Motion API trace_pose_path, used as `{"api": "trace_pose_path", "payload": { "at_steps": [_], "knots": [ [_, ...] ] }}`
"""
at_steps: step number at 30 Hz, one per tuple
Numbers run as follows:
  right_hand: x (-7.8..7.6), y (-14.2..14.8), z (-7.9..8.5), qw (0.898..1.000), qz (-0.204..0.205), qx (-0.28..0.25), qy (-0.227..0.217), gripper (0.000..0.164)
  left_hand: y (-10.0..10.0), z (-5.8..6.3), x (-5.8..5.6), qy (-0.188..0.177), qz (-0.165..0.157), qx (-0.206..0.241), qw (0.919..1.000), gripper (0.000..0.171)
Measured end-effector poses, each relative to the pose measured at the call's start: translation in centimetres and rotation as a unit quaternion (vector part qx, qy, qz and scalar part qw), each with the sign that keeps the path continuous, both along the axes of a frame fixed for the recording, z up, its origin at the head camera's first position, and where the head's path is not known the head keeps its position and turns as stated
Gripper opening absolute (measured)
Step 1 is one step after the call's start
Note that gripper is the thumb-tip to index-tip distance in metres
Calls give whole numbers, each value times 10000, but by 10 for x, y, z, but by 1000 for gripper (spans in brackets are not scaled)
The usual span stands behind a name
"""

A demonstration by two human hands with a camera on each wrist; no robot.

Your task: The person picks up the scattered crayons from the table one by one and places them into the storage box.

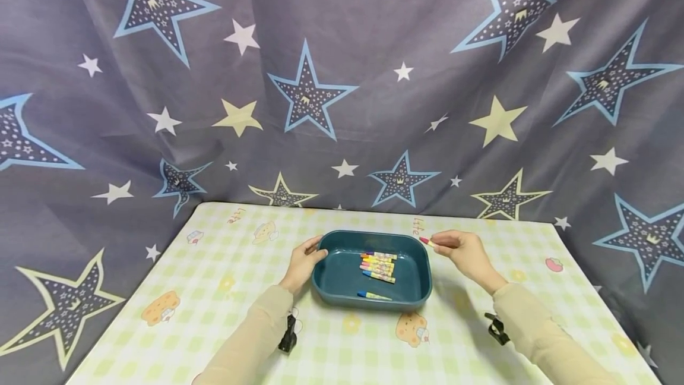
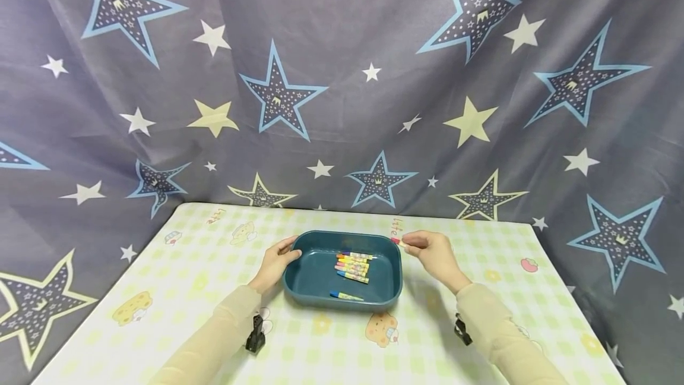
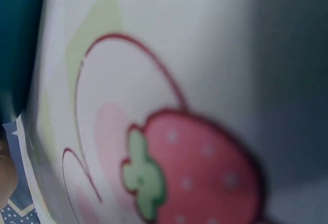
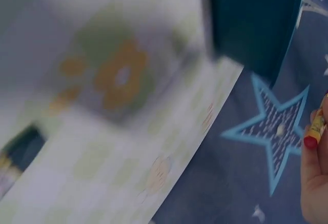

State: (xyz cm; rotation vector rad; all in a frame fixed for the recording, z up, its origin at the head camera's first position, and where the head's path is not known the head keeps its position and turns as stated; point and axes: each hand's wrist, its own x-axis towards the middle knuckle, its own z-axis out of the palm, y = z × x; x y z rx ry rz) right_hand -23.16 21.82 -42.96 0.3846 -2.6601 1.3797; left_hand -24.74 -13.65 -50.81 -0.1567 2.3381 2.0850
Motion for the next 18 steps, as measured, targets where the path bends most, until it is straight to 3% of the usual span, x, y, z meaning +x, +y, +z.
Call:
{"api": "trace_pose_path", "payload": {
  "at_steps": [5, 11, 18],
  "knots": [
    [2, -25, -1, 9994, 331, -45, -7, 21, 2, 1, -1, -16, -43, -64, 10000, 49],
    [5, -55, -16, 9964, 784, -228, -231, 19, -3, 6, -2, -84, -80, -5, 9999, 48],
    [10, -83, -36, 9945, 1006, -57, -274, 17, -7, 10, -3, 155, -459, -493, 9976, 50]
  ]
}}
